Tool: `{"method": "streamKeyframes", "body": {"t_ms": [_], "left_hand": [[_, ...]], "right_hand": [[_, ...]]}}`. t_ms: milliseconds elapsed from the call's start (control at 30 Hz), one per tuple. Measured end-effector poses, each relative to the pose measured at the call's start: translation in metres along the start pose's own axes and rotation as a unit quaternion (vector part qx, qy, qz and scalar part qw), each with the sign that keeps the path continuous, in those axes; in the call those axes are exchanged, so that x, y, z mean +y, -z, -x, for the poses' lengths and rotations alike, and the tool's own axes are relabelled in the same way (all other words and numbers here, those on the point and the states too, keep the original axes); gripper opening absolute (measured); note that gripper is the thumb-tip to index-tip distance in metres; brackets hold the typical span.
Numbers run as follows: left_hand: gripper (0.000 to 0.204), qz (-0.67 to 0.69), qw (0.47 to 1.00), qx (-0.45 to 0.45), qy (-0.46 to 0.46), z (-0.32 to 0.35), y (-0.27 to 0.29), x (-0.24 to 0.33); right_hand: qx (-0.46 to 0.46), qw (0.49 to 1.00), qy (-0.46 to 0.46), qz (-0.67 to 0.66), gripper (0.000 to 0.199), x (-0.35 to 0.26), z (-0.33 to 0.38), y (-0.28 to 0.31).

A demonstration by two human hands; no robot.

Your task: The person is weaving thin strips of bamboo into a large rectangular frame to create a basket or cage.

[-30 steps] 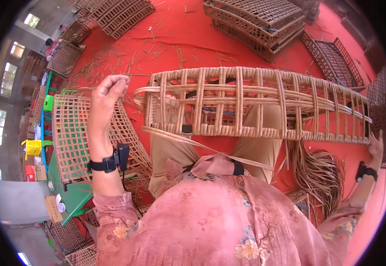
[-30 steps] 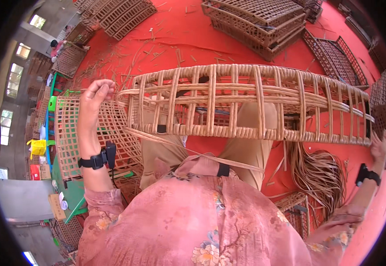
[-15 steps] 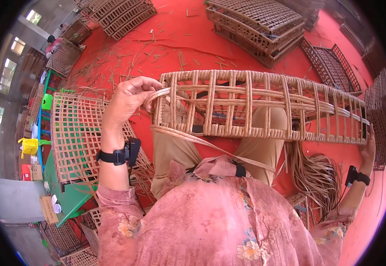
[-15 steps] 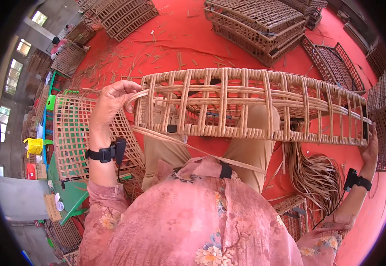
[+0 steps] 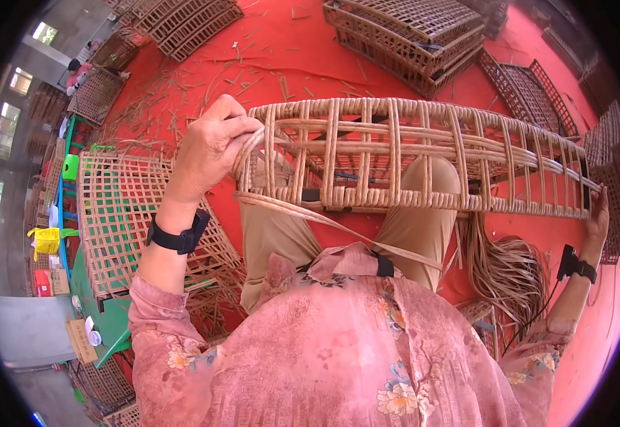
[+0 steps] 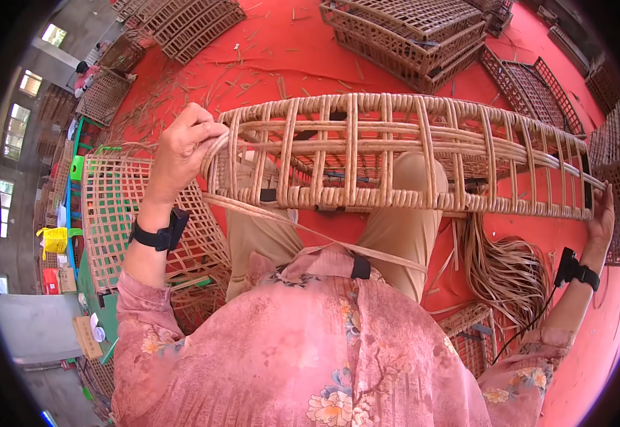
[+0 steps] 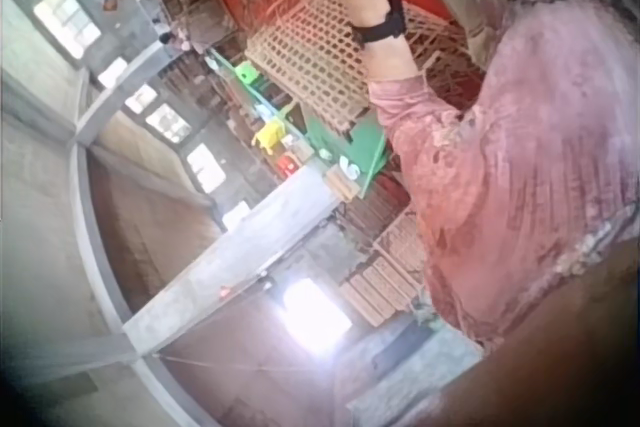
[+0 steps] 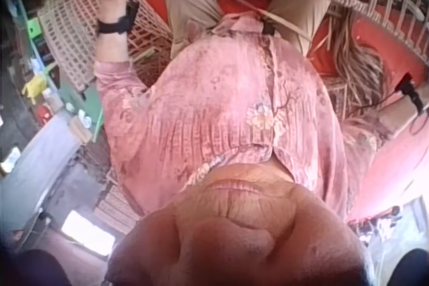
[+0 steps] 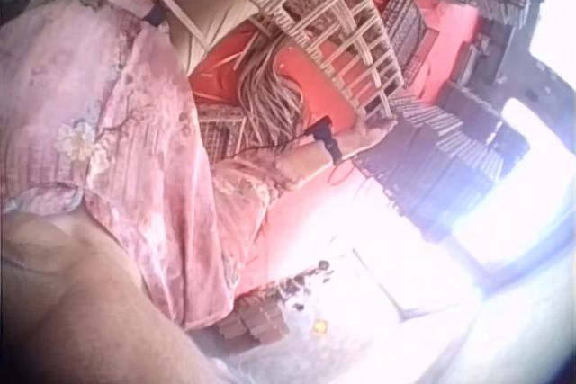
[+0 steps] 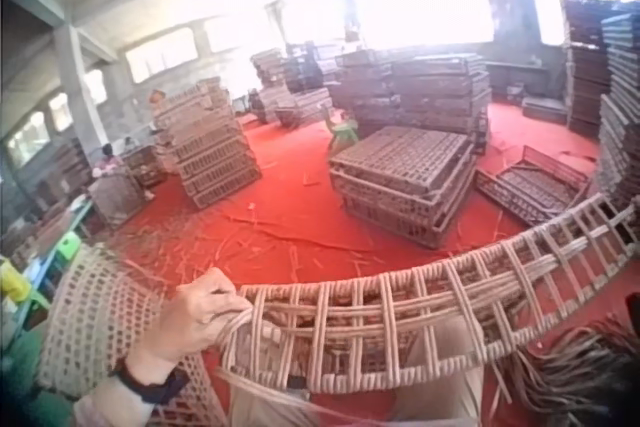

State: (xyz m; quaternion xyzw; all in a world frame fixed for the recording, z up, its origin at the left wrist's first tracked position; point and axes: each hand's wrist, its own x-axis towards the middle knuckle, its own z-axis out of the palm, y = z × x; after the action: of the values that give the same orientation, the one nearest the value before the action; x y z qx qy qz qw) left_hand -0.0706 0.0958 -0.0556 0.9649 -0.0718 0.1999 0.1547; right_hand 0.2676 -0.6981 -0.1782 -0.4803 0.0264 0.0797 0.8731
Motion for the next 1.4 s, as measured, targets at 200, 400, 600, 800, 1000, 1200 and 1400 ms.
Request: {"method": "streamKeyframes", "body": {"t_ms": [200, 400, 600, 800, 1000, 1200, 1400], "left_hand": [[0.01, -0.001, 0.994, 0.107, 0.017, 0.006, -0.017, 0.001], [0.008, 0.065, 0.996, 0.06, 0.011, 0.009, -0.015, 0.0], [0.006, 0.068, 0.998, 0.013, -0.01, 0.033, -0.012, 0.014], [0.003, 0.103, 0.994, 0.025, 0.008, 0.036, -0.022, 0.013], [0.021, 0.192, 0.98, 0.046, 0.033, 0.043, -0.029, 0.002], [0.03, 0.234, 0.967, 0.078, 0.058, 0.048, -0.039, 0.007], [0.022, 0.345, 0.928, 0.13, 0.053, 0.046, -0.049, 0.01]], "right_hand": [[0.0, 1.0, 0.011, 0.026, 0.024, -0.015, -0.018, 0.04], [0.083, 0.989, 0.104, 0.066, 0.029, -0.011, 0.004, -0.007], [-0.006, 0.996, 0.078, 0.037, 0.026, 0.004, 0.035, -0.046], [0.115, 0.985, 0.13, 0.012, 0.019, 0.023, 0.068, -0.083], [0.192, 0.96, 0.157, 0.131, 0.017, 0.031, 0.075, -0.098], [0.209, 0.932, 0.184, 0.232, 0.022, 0.038, 0.052, -0.071], [0.189, 0.956, 0.123, 0.189, 0.025, -0.02, 0.04, 0.025]]}}
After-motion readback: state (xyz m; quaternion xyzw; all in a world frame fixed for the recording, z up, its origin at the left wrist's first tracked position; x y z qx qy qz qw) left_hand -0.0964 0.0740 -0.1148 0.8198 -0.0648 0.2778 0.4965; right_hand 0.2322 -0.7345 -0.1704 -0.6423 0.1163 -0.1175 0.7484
